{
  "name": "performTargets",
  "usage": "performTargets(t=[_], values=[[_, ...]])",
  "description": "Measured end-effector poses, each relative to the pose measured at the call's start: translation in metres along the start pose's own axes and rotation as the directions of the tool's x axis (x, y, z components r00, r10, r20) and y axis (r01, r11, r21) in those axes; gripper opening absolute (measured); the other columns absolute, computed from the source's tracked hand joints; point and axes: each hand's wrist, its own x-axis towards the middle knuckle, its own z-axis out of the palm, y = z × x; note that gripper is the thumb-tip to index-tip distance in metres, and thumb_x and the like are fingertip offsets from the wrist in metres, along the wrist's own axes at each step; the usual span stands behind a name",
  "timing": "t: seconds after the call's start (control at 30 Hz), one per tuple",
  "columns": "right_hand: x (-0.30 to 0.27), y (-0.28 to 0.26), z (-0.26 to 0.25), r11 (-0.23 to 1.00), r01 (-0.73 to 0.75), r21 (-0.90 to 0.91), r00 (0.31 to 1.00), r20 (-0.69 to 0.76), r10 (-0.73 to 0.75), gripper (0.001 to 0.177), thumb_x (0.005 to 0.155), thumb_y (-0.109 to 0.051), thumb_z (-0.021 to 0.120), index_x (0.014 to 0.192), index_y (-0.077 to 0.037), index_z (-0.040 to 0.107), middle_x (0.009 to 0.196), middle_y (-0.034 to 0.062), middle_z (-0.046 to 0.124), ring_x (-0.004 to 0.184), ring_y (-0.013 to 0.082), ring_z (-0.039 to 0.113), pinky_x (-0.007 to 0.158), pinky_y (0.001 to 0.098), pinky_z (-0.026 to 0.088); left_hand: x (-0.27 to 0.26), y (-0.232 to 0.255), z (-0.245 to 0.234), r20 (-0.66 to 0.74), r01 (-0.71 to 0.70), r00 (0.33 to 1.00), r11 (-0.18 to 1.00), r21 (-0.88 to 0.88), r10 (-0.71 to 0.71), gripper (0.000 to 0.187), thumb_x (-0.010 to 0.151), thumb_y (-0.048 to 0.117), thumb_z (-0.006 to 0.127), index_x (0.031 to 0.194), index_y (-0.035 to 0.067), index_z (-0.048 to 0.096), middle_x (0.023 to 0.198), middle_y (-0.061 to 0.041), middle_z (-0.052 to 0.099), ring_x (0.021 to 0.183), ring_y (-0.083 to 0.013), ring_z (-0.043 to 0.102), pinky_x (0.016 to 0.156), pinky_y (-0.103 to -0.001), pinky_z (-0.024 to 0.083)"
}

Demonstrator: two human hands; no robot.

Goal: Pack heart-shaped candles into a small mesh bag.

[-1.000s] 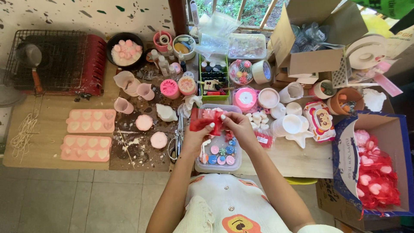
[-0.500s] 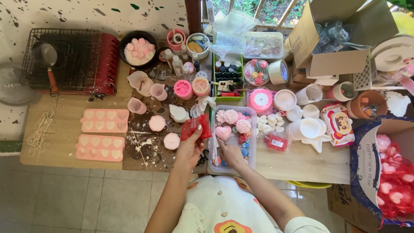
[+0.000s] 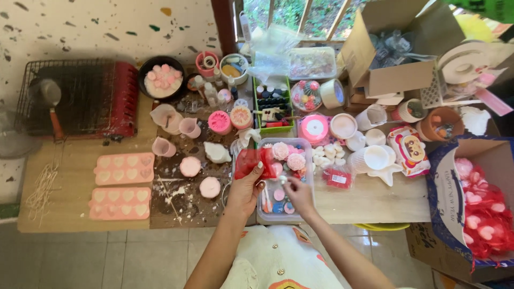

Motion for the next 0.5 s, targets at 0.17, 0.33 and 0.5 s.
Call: performTargets(t=[0.17,0.33,0.5], values=[[0.001,-0.096,-0.12,0.714,-0.185,0.675,0.943,-0.082,0.323,0.021,0.094,-0.01,0.07,0.113,-0.001,0.075,0.076,-0.0025,0.065,0.061,0.0062,0.053,0.054,0.0227,0.04,0.007,-0.02,0.038,0.061,-0.009,0.998,0.993,0.117,0.002,0.034,0.079,0.017,0.085,0.109,0.016,0.069,0.092,0.003,0.073,0.073,-0.0096,0.064,0.057,-0.024,0.046],[-0.003,-0.161,-0.19,0.652,0.018,0.758,0.959,-0.199,0.204,0.017,0.094,-0.01,0.066,0.108,-0.002,0.071,0.089,-0.005,0.067,0.07,0.0051,0.059,0.058,0.0212,0.045,0.008,-0.046,0.082,0.218,-0.074,0.976,0.968,0.238,0.022,0.021,0.081,0.021,0.086,0.094,0.01,0.074,0.084,0.002,0.073,0.071,-0.0091,0.063,0.062,-0.024,0.046],[-0.015,-0.154,-0.216,0.828,-0.018,0.561,0.954,-0.238,0.183,0.016,0.096,-0.011,0.068,0.109,-0.003,0.074,0.083,-0.0044,0.066,0.07,0.0029,0.057,0.059,0.0204,0.045,-0.008,-0.068,0.123,0.411,-0.276,0.901,0.915,0.293,0.14,0.018,0.082,0.02,0.086,0.091,0.008,0.076,0.081,0.001,0.073,0.069,-0.008,0.061,0.059,-0.025,0.043]])
